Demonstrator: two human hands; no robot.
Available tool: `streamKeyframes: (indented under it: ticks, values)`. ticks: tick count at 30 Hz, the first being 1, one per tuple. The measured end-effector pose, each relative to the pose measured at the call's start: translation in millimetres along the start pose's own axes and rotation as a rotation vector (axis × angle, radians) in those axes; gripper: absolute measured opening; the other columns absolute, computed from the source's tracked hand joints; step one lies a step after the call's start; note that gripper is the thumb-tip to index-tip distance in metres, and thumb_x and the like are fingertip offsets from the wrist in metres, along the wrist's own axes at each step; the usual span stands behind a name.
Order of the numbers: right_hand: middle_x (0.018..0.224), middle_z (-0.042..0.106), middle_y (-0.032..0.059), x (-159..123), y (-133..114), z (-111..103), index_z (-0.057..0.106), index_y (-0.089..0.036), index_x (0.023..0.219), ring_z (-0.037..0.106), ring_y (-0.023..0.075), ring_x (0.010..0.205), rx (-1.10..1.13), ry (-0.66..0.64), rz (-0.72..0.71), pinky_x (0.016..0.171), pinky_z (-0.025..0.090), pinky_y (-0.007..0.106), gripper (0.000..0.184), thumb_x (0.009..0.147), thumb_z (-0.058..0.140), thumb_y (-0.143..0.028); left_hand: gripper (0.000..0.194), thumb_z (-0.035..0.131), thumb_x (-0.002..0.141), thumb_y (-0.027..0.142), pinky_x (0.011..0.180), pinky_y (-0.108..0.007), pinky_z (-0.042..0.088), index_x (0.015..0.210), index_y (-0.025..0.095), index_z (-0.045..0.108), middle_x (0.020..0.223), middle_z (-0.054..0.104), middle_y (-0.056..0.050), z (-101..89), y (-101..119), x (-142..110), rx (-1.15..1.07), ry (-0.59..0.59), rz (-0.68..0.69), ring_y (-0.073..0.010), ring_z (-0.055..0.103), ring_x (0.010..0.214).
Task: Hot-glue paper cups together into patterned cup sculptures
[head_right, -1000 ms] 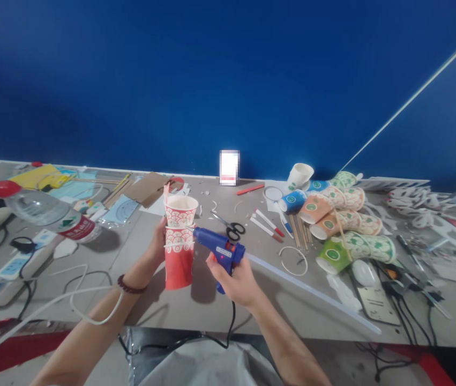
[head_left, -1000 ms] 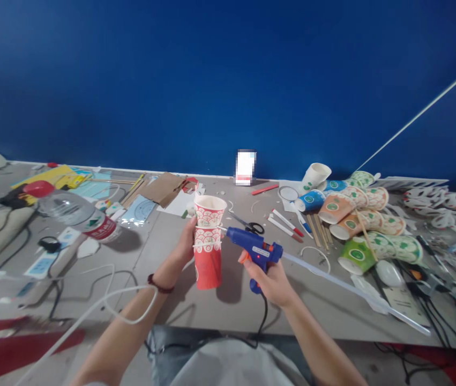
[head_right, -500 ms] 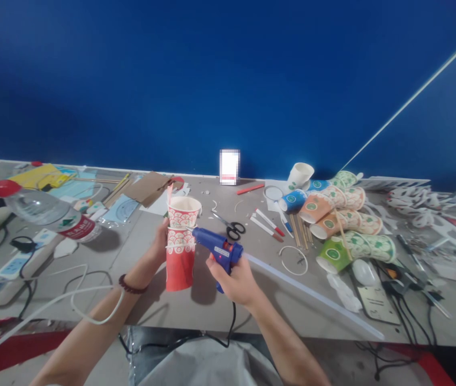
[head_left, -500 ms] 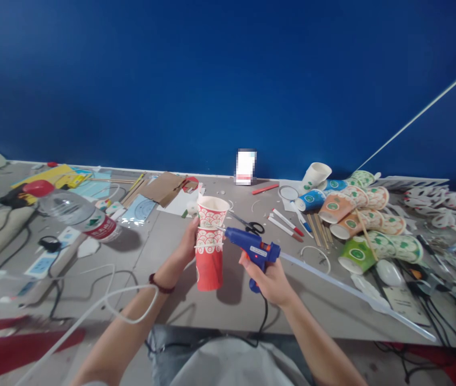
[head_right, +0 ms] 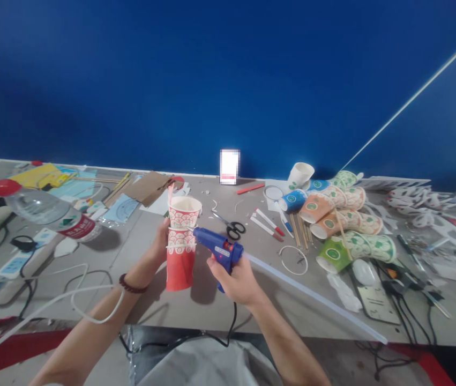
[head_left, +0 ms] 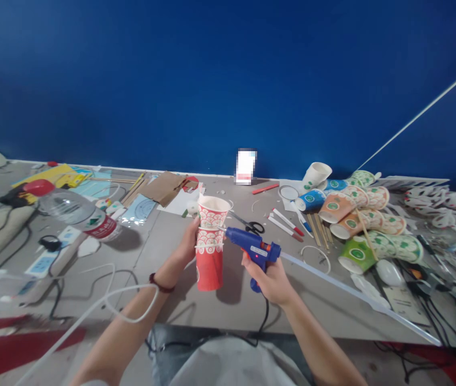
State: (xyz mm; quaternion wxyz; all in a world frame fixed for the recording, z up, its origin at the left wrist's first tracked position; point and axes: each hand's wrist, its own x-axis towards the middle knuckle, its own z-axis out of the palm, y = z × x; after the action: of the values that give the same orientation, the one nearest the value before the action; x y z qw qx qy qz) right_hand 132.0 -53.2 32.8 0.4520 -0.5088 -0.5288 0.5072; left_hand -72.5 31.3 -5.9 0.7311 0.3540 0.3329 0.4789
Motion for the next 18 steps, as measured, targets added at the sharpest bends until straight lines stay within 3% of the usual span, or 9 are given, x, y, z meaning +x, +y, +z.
streamKeyframes:
  ticks: [4, 10, 18]
  values:
    - [0.07, 0.062, 0.0037, 0.3, 0.3, -1.3, 0.065, -0.019, 0.078, 0.056, 0.0158, 0.064, -0.005, 0.001, -0.005, 0.066, 0.051, 0.032, 0.032, 0.072, 0.073, -0.049, 0.055, 0.06, 0.076, 0.065, 0.067, -0.041, 0.057, 0.09, 0.013, 0.069, 0.071, 0.073, -0.008, 1.0, 1.6, -1.8, 0.003, 0.005, -0.018, -0.0303, 0.071, 0.071]
    - [0.07, 0.062, 0.0042, 0.2, 6.6, -3.9, 0.067, -0.018, 0.085, 0.055, 0.0156, 0.062, 0.014, -0.01, 0.011, 0.061, 0.051, 0.031, 0.033, 0.076, 0.071, -0.049, 0.057, 0.064, 0.069, 0.07, 0.068, -0.042, 0.059, 0.085, 0.015, 0.07, 0.075, 0.075, -0.01, -1.4, 0.0, -0.4, -0.007, -0.019, -0.03, -0.0302, 0.072, 0.069]
    - [0.074, 0.066, 0.0055, 0.0, 4.5, -5.6, 0.069, -0.017, 0.088, 0.057, 0.0159, 0.064, -0.005, 0.004, 0.003, 0.062, 0.051, 0.03, 0.031, 0.076, 0.07, -0.045, 0.057, 0.066, 0.07, 0.065, 0.071, -0.042, 0.059, 0.095, 0.013, 0.069, 0.085, 0.076, -0.012, -4.4, -0.2, -0.4, -0.064, -0.041, -0.044, -0.0315, 0.073, 0.076]
